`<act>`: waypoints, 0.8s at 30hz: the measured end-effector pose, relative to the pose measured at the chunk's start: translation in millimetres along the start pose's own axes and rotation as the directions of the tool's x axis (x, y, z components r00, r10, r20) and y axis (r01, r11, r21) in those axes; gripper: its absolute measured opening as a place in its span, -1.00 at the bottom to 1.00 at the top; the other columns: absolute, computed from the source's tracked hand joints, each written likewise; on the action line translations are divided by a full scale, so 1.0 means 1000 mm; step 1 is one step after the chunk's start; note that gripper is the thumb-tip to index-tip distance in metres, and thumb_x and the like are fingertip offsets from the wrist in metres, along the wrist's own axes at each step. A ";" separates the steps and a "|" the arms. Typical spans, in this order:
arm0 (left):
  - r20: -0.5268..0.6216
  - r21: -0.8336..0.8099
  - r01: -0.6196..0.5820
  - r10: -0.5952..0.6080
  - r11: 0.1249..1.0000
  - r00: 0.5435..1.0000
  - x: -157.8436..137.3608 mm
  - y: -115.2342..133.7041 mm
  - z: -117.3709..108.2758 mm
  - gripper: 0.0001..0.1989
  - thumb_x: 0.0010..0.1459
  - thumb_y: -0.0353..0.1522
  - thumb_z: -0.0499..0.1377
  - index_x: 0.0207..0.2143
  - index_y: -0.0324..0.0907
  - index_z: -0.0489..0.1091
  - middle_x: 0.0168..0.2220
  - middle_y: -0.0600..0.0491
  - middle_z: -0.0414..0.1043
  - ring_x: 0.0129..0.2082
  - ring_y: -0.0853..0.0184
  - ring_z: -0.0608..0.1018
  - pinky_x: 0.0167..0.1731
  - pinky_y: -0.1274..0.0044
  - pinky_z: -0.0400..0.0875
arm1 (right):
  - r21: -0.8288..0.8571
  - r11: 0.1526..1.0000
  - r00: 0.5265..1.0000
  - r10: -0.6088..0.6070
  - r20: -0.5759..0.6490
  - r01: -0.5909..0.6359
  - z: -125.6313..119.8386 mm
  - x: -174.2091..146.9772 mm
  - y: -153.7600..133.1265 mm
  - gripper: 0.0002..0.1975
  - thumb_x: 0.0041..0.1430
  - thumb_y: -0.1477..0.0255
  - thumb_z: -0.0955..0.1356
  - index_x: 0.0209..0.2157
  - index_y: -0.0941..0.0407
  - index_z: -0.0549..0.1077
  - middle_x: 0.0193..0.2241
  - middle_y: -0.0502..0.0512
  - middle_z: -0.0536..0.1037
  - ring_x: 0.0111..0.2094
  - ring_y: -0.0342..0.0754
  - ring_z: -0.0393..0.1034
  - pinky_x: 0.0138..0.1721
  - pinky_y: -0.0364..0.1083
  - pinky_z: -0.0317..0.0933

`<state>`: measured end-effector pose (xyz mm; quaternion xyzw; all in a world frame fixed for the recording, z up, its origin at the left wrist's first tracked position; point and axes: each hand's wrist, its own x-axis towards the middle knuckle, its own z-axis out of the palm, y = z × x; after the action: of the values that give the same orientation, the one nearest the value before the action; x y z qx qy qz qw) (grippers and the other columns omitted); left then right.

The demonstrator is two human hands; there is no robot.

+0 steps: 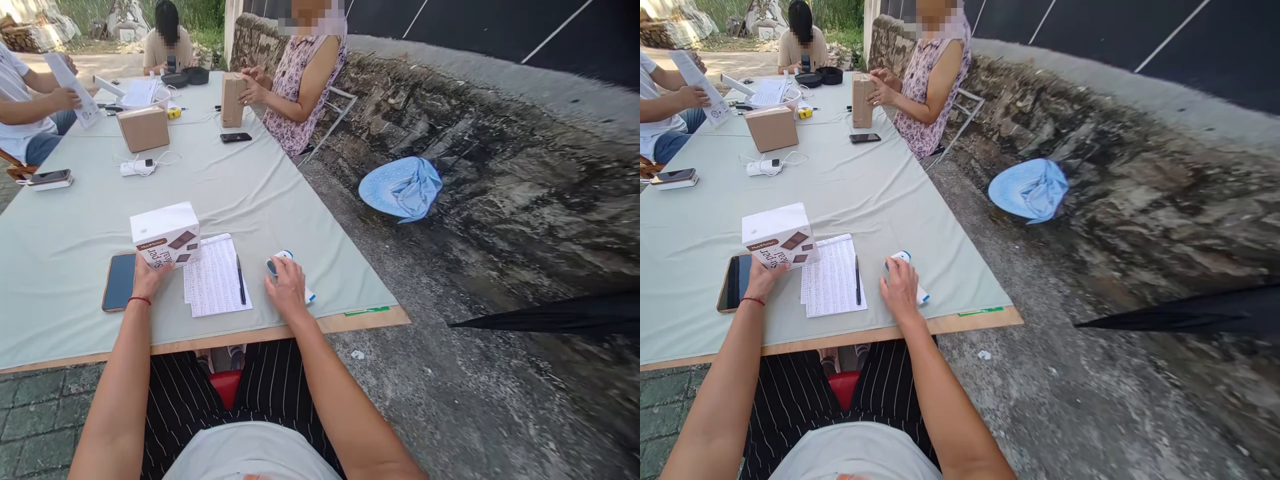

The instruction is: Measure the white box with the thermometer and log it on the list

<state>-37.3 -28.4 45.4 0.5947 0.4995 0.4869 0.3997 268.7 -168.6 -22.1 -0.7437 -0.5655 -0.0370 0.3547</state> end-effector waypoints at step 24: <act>0.001 0.118 0.024 -0.024 0.993 1.000 -0.021 -0.014 0.020 -0.39 0.01 0.07 0.22 -0.07 -0.22 0.47 -0.12 -0.12 0.53 -0.09 0.12 0.53 -0.09 0.34 0.40 | 0.870 0.091 0.870 0.152 0.469 -0.484 -0.018 0.037 -0.143 -0.69 -0.01 0.14 0.39 -0.37 0.10 0.46 -0.54 -0.07 0.35 -0.52 -0.16 0.16 -0.44 -0.13 0.12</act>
<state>-21.2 -46.0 23.8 0.6117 0.5341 0.4510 0.3703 164.3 -132.9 78.1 -0.4428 -0.3182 0.5084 0.6665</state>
